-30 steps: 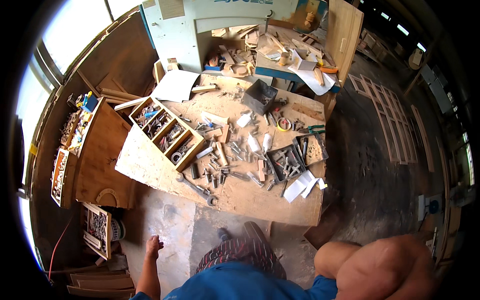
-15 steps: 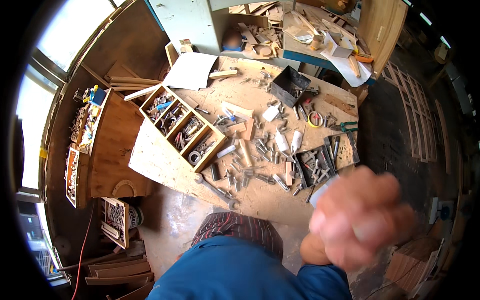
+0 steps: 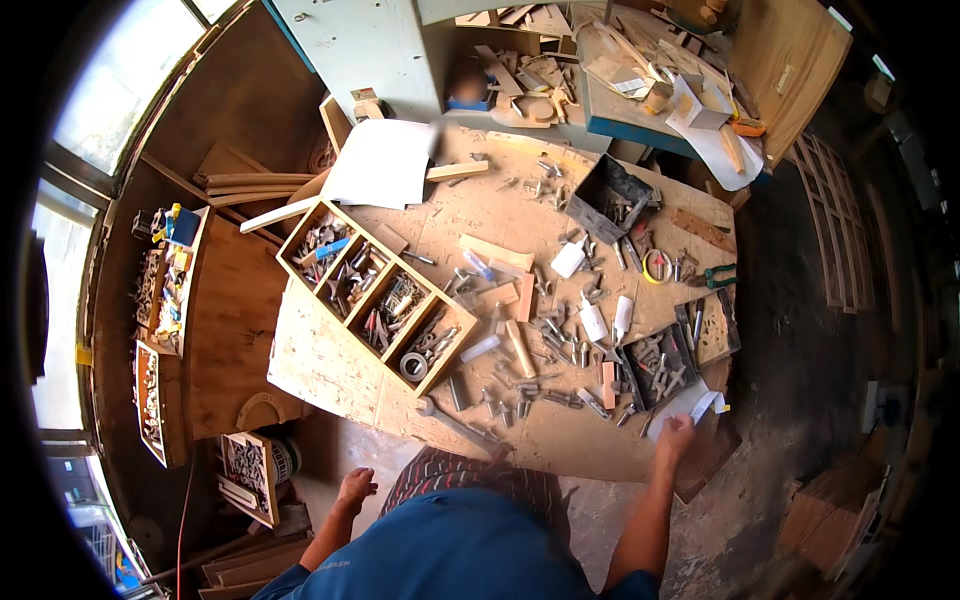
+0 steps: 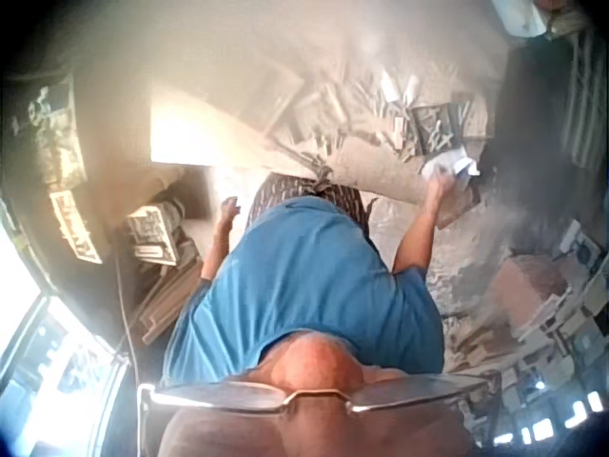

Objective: The person assembles a wooden frame by using a chisel to refine joints, securing the wood with a pneumatic nail gun, and smoothing the surface with a sanding block.

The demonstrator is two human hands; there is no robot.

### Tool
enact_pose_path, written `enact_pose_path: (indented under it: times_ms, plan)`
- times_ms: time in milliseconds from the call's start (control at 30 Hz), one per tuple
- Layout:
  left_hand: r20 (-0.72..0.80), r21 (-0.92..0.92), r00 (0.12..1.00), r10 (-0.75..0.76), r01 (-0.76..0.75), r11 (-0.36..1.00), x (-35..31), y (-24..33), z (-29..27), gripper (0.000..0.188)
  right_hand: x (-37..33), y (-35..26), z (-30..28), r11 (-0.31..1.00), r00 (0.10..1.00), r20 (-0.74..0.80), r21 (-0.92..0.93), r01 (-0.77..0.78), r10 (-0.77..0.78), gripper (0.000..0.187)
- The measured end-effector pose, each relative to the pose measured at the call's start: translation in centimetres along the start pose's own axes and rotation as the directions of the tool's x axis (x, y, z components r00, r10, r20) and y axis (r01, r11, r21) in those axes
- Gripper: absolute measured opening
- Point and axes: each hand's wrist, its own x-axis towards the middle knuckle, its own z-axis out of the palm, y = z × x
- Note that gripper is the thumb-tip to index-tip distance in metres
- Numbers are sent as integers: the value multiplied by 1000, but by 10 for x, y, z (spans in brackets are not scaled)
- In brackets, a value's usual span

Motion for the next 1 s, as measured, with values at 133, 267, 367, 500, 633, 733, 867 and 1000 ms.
enact_pose_path:
  times_ms: [133, 267, 367, 500, 633, 733, 867, 1000]
  plan:
    - [-2, -106, 994, 110, -109, 988, 15, 71, -8, 46, 12, 36, -2, 947, 966, -73, -191, -258, 248, 46]
    - [30, 32, 988, 152, -153, 988, 12, 97, -8, 45, 17, 59, 10, 945, 943, -72, -7, -326, 325, 65]
    - [48, 103, 993, 103, -108, 989, 18, 89, -6, 44, 35, 80, 26, 927, 928, -201, -147, -346, 315, 79]
    - [-16, 127, 1000, 20, -18, 992, 0, 52, -16, 43, 26, 28, 38, 862, 896, -252, -270, -428, 366, 93]
    - [-43, 133, 997, -70, 75, 988, -1, 25, -20, 41, 24, -4, 29, 849, 877, -248, -245, -468, 412, 91]
    - [-15, 95, 996, -88, 89, 992, 0, 22, -16, 39, 26, 8, 20, 928, 910, -231, -64, -366, 343, 92]
    - [6, 28, 997, -76, 76, 997, -7, 19, -7, 37, 32, 28, 24, 929, 938, -201, -189, -319, 281, 95]
    - [-16, 53, 999, -50, 51, 997, -14, 43, 10, 37, 35, 35, 35, 880, 908, -166, -230, -416, 385, 67]
